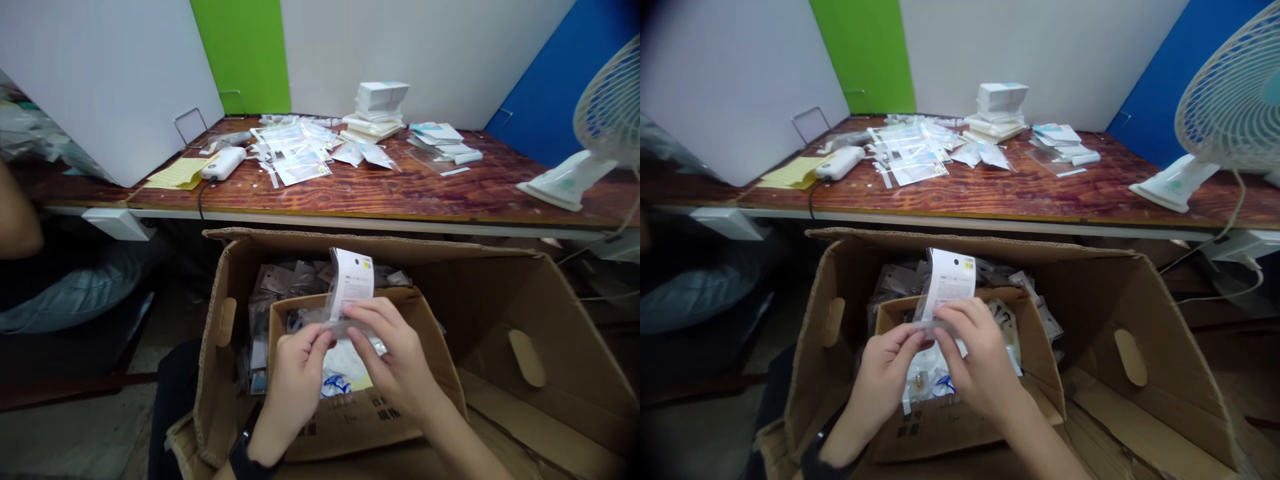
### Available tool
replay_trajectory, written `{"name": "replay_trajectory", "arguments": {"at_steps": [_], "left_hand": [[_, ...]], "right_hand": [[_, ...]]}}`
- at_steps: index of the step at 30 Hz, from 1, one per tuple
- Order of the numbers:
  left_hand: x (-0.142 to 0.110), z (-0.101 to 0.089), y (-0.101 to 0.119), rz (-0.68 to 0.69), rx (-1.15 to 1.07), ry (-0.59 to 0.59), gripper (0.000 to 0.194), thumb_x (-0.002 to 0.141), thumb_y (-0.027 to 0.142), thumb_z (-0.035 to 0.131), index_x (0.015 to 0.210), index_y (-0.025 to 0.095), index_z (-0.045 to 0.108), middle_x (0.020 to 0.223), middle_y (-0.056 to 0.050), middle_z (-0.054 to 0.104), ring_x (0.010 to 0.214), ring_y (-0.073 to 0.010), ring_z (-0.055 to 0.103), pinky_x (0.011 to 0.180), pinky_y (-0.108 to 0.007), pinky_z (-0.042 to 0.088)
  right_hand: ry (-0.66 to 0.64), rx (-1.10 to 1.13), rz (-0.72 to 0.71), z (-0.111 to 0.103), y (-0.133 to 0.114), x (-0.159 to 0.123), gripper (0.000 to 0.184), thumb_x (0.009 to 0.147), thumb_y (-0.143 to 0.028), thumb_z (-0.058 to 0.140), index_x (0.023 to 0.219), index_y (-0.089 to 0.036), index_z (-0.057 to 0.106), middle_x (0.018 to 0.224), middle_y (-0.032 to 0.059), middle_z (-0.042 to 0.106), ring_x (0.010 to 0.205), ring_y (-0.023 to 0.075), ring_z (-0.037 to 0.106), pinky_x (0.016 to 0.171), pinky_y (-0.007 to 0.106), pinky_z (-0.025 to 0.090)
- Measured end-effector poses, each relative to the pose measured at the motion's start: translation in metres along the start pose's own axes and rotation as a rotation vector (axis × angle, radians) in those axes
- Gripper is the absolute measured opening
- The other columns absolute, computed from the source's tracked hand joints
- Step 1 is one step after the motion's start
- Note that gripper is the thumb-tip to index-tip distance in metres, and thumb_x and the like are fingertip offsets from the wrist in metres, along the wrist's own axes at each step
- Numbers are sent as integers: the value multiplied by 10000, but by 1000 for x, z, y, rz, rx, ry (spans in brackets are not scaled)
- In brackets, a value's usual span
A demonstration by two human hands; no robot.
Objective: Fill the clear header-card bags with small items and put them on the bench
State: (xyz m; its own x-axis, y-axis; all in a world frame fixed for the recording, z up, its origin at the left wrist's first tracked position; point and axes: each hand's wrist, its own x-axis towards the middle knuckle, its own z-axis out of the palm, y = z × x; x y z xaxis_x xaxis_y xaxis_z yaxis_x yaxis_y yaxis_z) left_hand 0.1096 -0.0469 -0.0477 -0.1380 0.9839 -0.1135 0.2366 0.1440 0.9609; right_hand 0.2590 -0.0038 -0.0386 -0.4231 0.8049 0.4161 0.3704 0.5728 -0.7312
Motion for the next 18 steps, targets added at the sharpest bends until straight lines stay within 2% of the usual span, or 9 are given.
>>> {"name": "replay_trajectory", "arguments": {"at_steps": [4,11,18], "left_hand": [[-3,4,-4,75,173,-22,234,864,263,435,908,213,659,758,-28,676,683,-176,595,643,-250,418],[-3,7,-4,79,274,-105,270,883,237,358,804,183,610,643,-25,598,587,-158,501,560,-248,321],[-6,9,-6,66,298,-121,252,845,178,356,806,188,604,634,-24,567,587,-163,479,546,-246,298]], "right_hand": [[-134,129,27,0,-4,0,215,872,-145,428,1007,-221,578,919,66,601,875,205,533,766,354,448],[-237,140,70,0,-2,2,165,869,-156,456,898,-197,613,812,47,602,746,163,546,666,284,438],[-214,95,85,6,1,-2,116,840,-131,487,828,-186,589,767,41,577,716,158,531,643,279,430]]}}
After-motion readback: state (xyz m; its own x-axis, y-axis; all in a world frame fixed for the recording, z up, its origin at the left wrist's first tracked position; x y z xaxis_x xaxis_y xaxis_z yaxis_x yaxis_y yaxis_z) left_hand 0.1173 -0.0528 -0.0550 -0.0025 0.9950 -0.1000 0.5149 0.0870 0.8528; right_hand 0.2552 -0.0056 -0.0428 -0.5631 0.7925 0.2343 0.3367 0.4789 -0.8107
